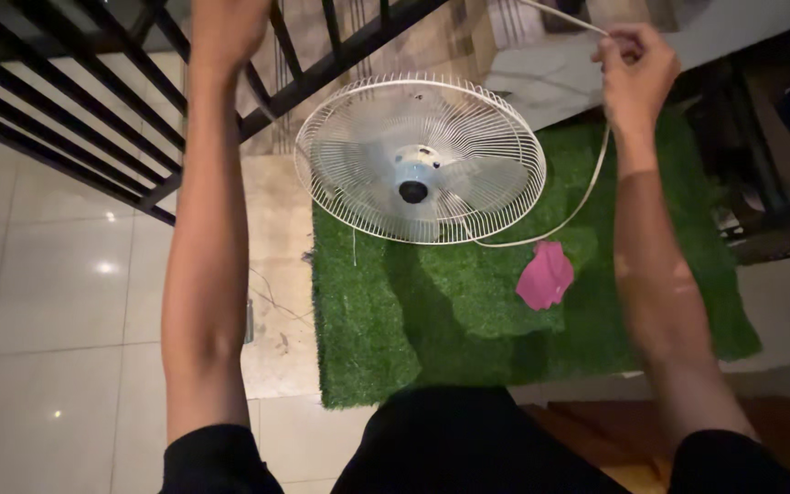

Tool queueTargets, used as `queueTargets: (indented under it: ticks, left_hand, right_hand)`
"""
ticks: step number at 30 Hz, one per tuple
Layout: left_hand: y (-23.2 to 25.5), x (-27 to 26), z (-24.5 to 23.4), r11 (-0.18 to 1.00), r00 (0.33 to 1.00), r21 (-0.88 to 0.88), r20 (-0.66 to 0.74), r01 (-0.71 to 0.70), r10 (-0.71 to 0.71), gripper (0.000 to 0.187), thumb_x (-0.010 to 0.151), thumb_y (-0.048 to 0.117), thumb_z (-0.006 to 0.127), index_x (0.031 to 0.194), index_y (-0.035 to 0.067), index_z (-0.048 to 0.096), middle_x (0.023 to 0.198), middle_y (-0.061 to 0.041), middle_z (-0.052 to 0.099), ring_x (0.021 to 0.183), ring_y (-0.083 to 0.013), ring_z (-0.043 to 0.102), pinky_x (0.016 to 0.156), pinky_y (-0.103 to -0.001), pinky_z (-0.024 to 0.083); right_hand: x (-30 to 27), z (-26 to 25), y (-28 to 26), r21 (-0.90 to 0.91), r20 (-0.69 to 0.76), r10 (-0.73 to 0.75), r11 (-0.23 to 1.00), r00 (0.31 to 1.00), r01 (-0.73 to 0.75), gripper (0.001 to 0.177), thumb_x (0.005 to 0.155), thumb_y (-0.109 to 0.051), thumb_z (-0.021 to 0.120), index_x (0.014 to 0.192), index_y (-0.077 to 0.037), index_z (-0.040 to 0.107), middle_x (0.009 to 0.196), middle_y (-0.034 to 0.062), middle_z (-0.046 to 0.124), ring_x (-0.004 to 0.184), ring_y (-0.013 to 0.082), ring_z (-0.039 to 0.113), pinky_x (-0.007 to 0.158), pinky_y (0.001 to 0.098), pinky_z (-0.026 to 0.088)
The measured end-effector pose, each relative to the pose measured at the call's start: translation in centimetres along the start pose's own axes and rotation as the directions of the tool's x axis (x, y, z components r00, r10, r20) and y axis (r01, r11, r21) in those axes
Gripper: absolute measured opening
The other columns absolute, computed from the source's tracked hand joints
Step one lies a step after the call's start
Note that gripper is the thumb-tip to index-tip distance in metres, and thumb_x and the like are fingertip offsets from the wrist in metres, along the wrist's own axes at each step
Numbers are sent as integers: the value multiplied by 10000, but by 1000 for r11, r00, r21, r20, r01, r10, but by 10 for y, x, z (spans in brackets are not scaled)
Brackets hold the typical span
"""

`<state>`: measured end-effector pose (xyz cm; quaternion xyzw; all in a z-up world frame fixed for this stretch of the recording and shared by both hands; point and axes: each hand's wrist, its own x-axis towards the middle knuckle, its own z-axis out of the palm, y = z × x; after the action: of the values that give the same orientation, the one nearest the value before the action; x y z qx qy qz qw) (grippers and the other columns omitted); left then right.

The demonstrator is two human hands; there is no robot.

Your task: The person assembles a white pedestal fan by hand. They attach the front grille, install the fan blades onto the motor hub, secure the blades with a nut, and then wipe the fan blades and grille with a pink cloth.

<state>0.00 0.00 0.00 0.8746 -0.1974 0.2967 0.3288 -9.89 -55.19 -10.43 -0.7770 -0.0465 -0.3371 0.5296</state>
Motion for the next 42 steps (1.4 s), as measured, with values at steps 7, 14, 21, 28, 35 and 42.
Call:
queueTargets:
  ticks: [7, 14, 21, 28, 35, 42]
  left_hand:
    - [-75, -38, -37, 999, 992, -16, -122, -32, 30, 153, 1048, 54, 598, 982, -81, 630, 800, -168, 659, 729, -207, 620, 676, -388, 509]
    - [-101, -79, -72, 995, 981, -100, -196, -10, -10, 198, 1129, 79, 575, 1032, -74, 656, 904, -177, 685, 831, -264, 650, 743, -416, 489]
    - [-140, -119, -92, 991, 977, 132, -211, -10, 38, 164, 1129, 39, 543, 1107, -16, 696, 1035, -186, 656, 976, -354, 611, 844, -472, 478]
    - [-191, -117, -84, 975, 967, 171, -235, 140, -98, 167, 1080, 97, 605, 1192, 59, 723, 1104, -175, 633, 1003, -354, 624, 872, -469, 498]
    - [-151, -143, -29, 860, 763, 71, 428, 506, -485, 440, 985, 277, 621, 1395, 117, 621, 1317, -162, 664, 1191, -301, 637, 1035, -425, 473]
    - [-187, -269, 79, 814, 774, -115, 409, 569, -483, 450, 945, 264, 599, 1348, 77, 668, 1189, -169, 733, 1100, -291, 694, 984, -381, 517]
  right_hand:
    - [23, 57, -45, -83, 77, -210, 973, 975, 216, 72, 991, 27, 768, 1063, 30, 765, 814, 5, 635, 717, 58, 546, 639, 227, 436]
    - [18, 119, -95, -188, 308, -225, 938, 924, 291, 82, 969, -52, 757, 1043, -15, 755, 834, 20, 672, 752, 107, 628, 695, 268, 495]
    - [-4, 161, -92, -18, 720, -225, 940, 657, 341, 150, 935, -75, 751, 1051, 19, 747, 1016, 147, 699, 911, 198, 684, 827, 309, 546]
    - [-19, 158, -119, -143, 726, 165, 986, 668, -88, 266, 978, -140, 651, 1207, -10, 692, 1024, 75, 724, 838, 129, 689, 735, 273, 562]
    - [-58, 75, -74, -91, 581, 316, 941, 750, -327, 290, 1091, -248, 611, 1269, -34, 690, 1045, 59, 722, 912, 134, 687, 852, 292, 570]
    - [-169, -4, 57, -160, 307, 583, 810, 752, -564, 330, 1072, -302, 579, 1251, -41, 672, 1101, 38, 726, 979, 149, 690, 830, 326, 579]
